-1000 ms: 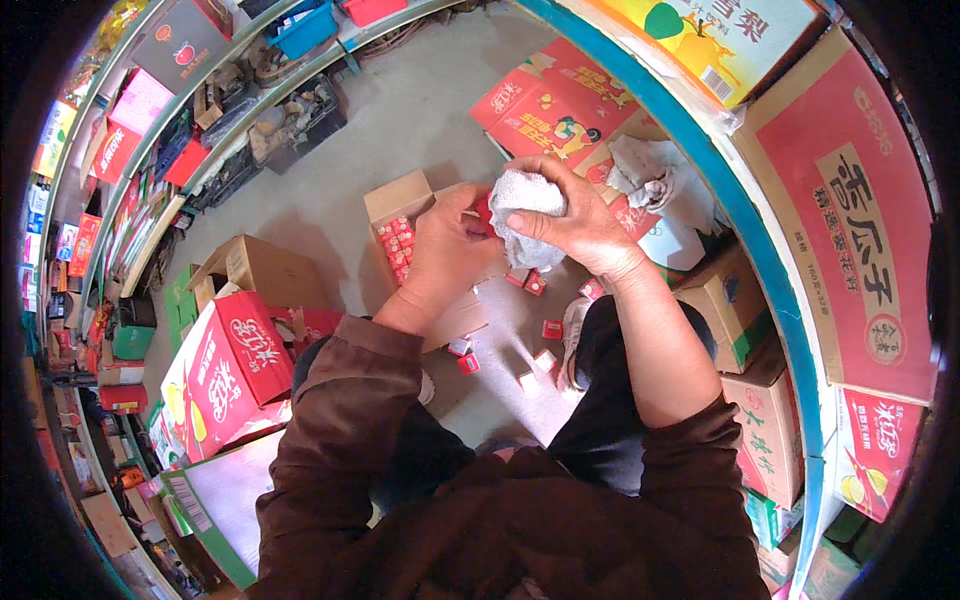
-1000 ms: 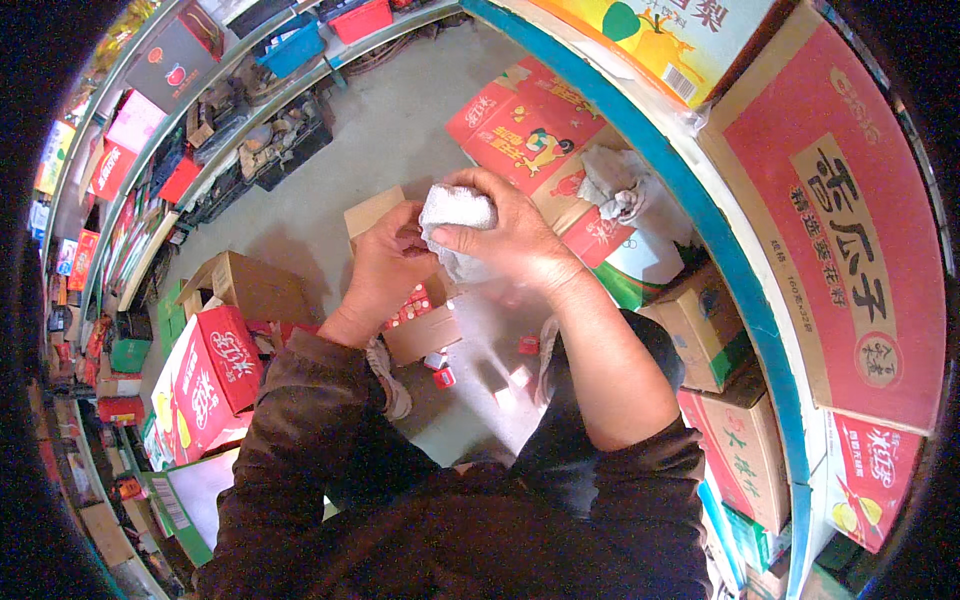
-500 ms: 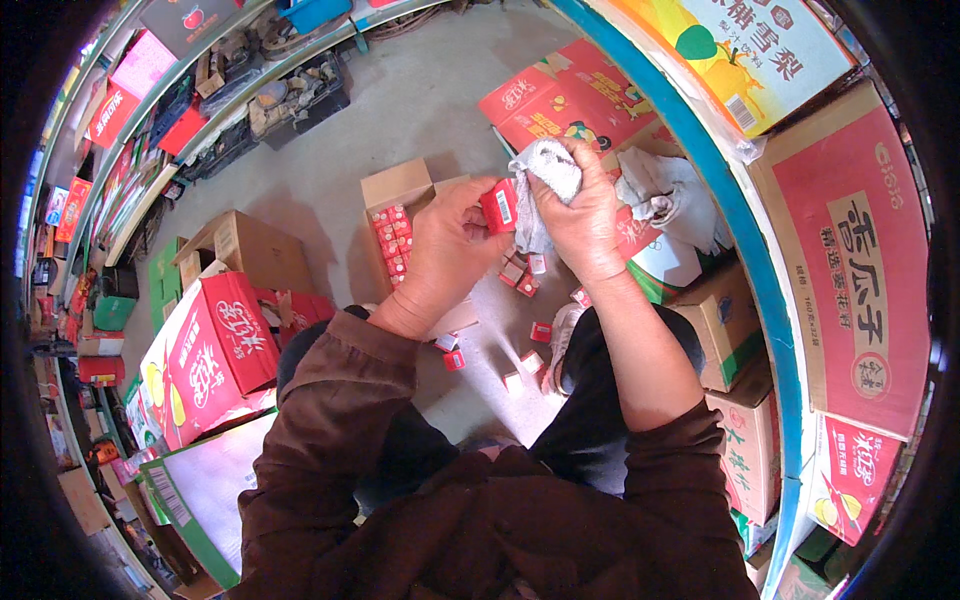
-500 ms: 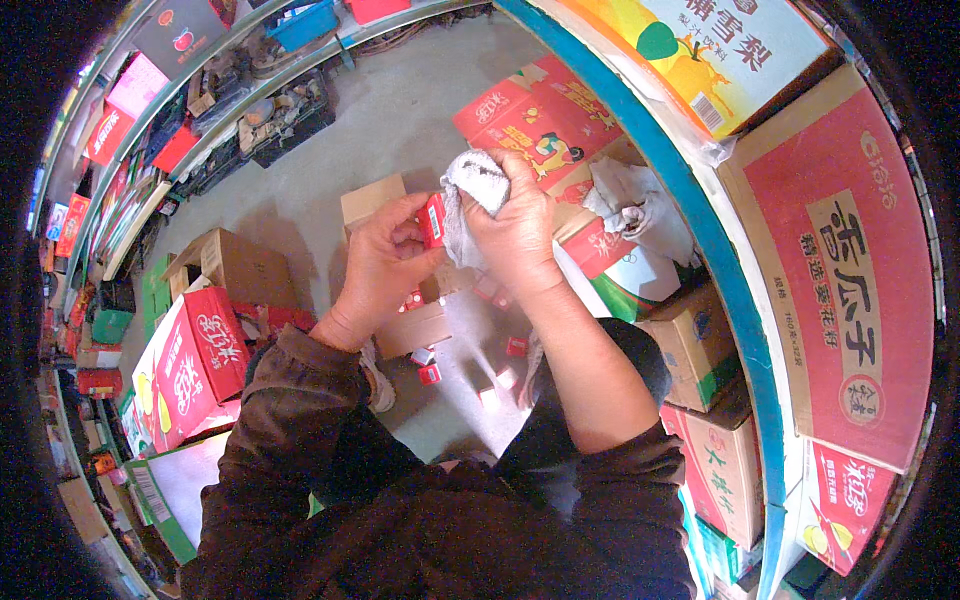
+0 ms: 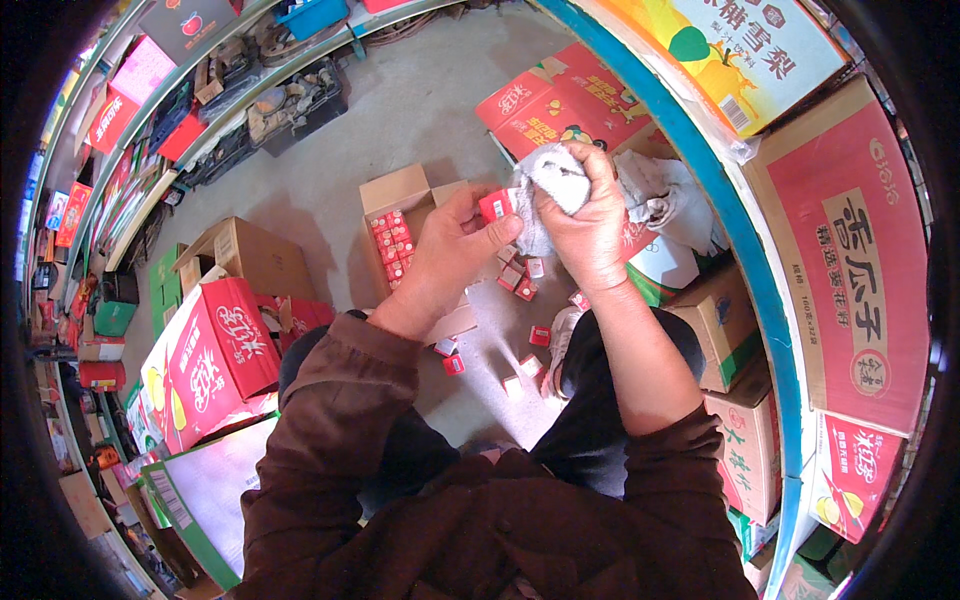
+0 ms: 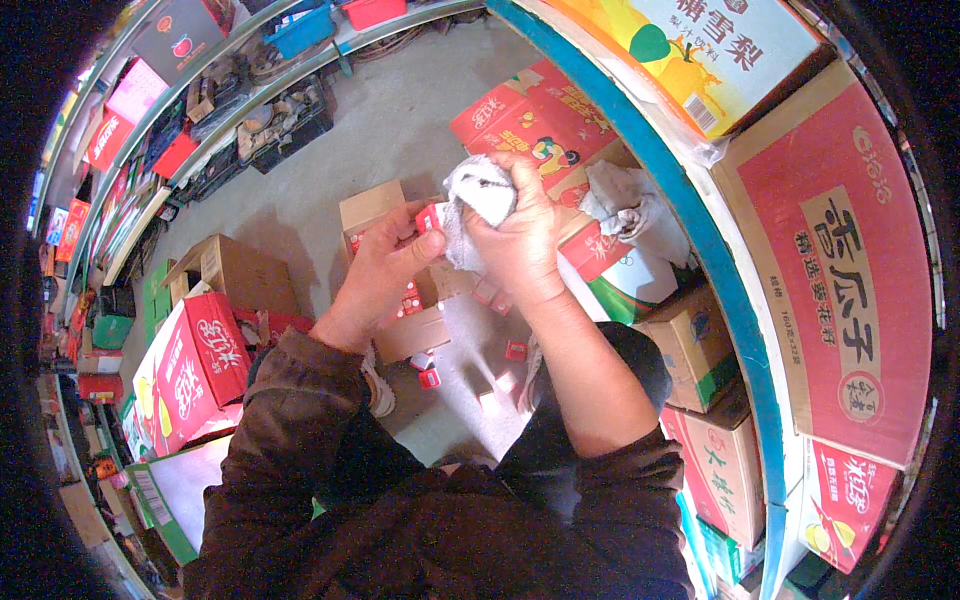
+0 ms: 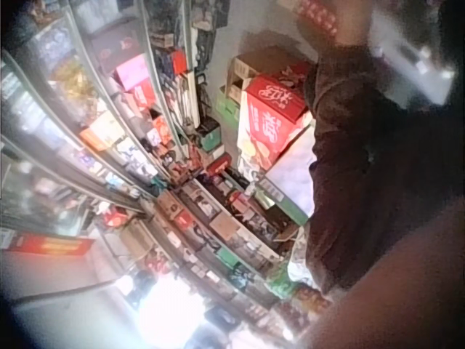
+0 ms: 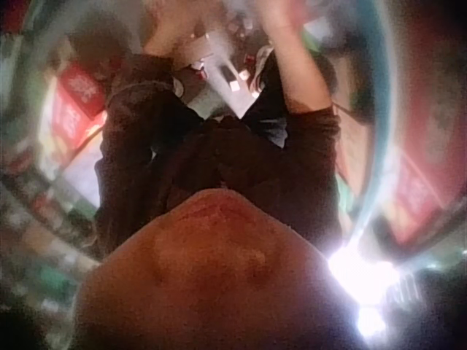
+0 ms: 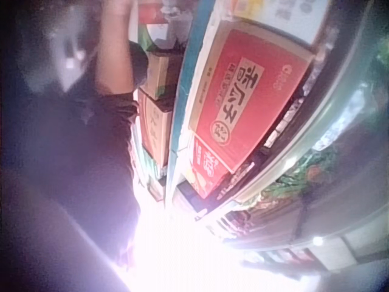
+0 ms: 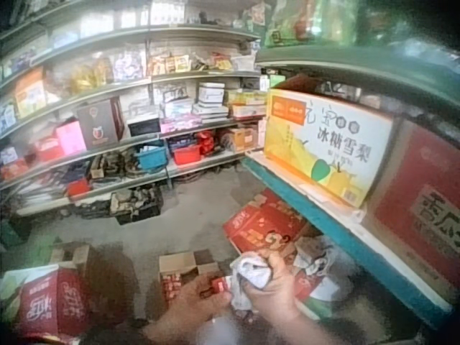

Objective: The person sits on the floor and repeatedly wipes small red-and-white boxes with a white cloth, then places them into a cardboard box. The person handles the boxes one at a time, wiping each before stacking them inside the larger box.

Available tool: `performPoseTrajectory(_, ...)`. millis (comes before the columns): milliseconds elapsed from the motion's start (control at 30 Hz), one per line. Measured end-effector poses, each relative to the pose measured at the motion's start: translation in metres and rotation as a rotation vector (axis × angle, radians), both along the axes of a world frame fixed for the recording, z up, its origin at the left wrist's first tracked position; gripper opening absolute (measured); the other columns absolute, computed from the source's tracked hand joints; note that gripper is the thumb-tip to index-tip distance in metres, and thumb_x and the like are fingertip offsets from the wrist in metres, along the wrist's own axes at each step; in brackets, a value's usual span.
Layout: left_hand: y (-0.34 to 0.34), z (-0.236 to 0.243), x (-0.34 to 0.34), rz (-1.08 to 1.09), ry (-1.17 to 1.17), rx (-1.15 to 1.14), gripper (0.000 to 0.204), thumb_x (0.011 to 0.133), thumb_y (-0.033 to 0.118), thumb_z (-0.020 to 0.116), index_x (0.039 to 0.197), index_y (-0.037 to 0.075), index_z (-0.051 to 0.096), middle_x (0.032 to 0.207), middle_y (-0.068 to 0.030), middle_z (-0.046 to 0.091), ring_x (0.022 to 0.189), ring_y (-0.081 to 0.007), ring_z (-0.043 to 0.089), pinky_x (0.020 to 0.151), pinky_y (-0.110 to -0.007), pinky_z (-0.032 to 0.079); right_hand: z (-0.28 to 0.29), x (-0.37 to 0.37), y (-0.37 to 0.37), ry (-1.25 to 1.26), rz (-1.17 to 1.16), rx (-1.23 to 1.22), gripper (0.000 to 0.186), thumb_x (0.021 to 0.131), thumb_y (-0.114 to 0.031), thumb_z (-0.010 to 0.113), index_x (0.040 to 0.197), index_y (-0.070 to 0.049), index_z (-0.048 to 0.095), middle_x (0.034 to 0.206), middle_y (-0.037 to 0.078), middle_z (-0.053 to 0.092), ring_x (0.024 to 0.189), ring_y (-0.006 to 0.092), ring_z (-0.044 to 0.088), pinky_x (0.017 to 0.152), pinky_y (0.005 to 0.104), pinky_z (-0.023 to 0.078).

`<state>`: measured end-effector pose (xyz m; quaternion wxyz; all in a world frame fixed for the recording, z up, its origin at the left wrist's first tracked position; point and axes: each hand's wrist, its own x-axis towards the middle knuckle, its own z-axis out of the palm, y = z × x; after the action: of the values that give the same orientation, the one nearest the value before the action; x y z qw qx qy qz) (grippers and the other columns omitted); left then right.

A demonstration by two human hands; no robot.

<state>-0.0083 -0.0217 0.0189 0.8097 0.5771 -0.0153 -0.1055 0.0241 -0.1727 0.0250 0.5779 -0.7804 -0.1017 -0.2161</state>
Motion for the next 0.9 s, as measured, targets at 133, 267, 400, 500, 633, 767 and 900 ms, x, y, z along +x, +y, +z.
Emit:
performPoseTrajectory(133, 0.001, -0.003, -0.001, -0.033, 0.006, -0.020, 0.045, 0.083, 0.016, 0.069, 0.120, 0.000, 0.050, 0.108, -0.0065, 0.060, 0.099, -0.0140, 0.056, 0.088, -0.029, 0.045, -0.001, 0.002, 0.002, 0.127, 0.064, 0.189, 0.030, 0.078, -0.001, 0.067, 0.104, -0.004, 0.054, 0.092, 0.003, 0.061, 0.084, 0.0109, 0.059, 0.077, 0.0250, 0.049)
performPoseTrajectory(267, 0.002, -0.007, 0.001, -0.038, -0.132, -0.043, 0.040, 0.085, 0.011, 0.064, 0.121, 0.002, 0.050, 0.110, -0.0053, 0.059, 0.101, -0.0144, 0.055, 0.091, -0.031, 0.044, 0.001, 0.010, -0.007, 0.371, 0.097, 0.589, 0.027, 0.085, -0.010, 0.065, 0.109, -0.003, 0.054, 0.097, 0.006, 0.063, 0.087, 0.0173, 0.062, 0.077, 0.0310, 0.051)
performPoseTrajectory(400, 0.006, -0.009, 0.007, 0.120, -0.199, 0.015, 0.038, 0.085, 0.002, 0.060, 0.121, 0.003, 0.050, 0.113, -0.0060, 0.059, 0.103, -0.0155, 0.055, 0.093, -0.031, 0.044, 0.003, 0.010, -0.020, 0.560, 0.194, 0.946, 0.036, 0.084, -0.025, 0.067, 0.112, -0.006, 0.053, 0.097, 0.009, 0.064, 0.086, 0.0223, 0.064, 0.075, 0.0364, 0.054)
performPoseTrajectory(500, 0.012, -0.005, 0.010, 0.156, -0.155, -0.025, 0.040, 0.084, 0.001, 0.059, 0.122, 0.003, 0.049, 0.115, -0.0074, 0.058, 0.106, -0.0177, 0.056, 0.094, -0.033, 0.044, 0.002, 0.013, -0.029, 0.609, 0.240, 1.016, 0.035, 0.087, -0.020, 0.061, 0.117, -0.005, 0.052, 0.105, 0.010, 0.062, 0.095, 0.0234, 0.061, 0.087, 0.0393, 0.050)
performPoseTrajectory(633, 0.020, 0.006, 0.007, -0.018, 0.073, -0.332, 0.044, 0.082, 0.006, 0.061, 0.124, 0.003, 0.048, 0.118, -0.0098, 0.058, 0.108, -0.0210, 0.057, 0.095, -0.036, 0.044, 0.001, 0.016, -0.038, 0.554, 0.241, 0.988, 0.040, 0.083, -0.014, 0.061, 0.120, -0.006, 0.049, 0.110, 0.009, 0.059, 0.101, 0.0239, 0.059, 0.091, 0.0411, 0.047)
performPoseTrajectory(767, 0.015, 0.013, 0.002, -0.335, 0.135, -0.424, 0.049, 0.079, 0.013, 0.065, 0.123, -0.001, 0.048, 0.118, -0.0128, 0.057, 0.107, -0.0238, 0.058, 0.096, -0.038, 0.044, 0.006, 0.011, -0.036, 0.511, 0.290, 0.969, 0.049, 0.081, -0.013, 0.062, 0.126, -0.008, 0.044, 0.114, 0.010, 0.056, 0.107, 0.0256, 0.055, 0.092, 0.0424, 0.045)
performPoseTrajectory(900, 0.008, 0.015, -0.004, -0.390, 0.142, -0.350, 0.053, 0.076, 0.014, 0.068, 0.122, -0.003, 0.048, 0.112, -0.0120, 0.059, 0.103, -0.0236, 0.059, 0.092, -0.036, 0.045, 0.015, 0.002, -0.025, 0.501, 0.390, 0.970, 0.053, 0.083, -0.020, 0.061, 0.130, -0.009, 0.040, 0.116, 0.012, 0.054, 0.111, 0.0287, 0.052, 0.095, 0.0439, 0.041)
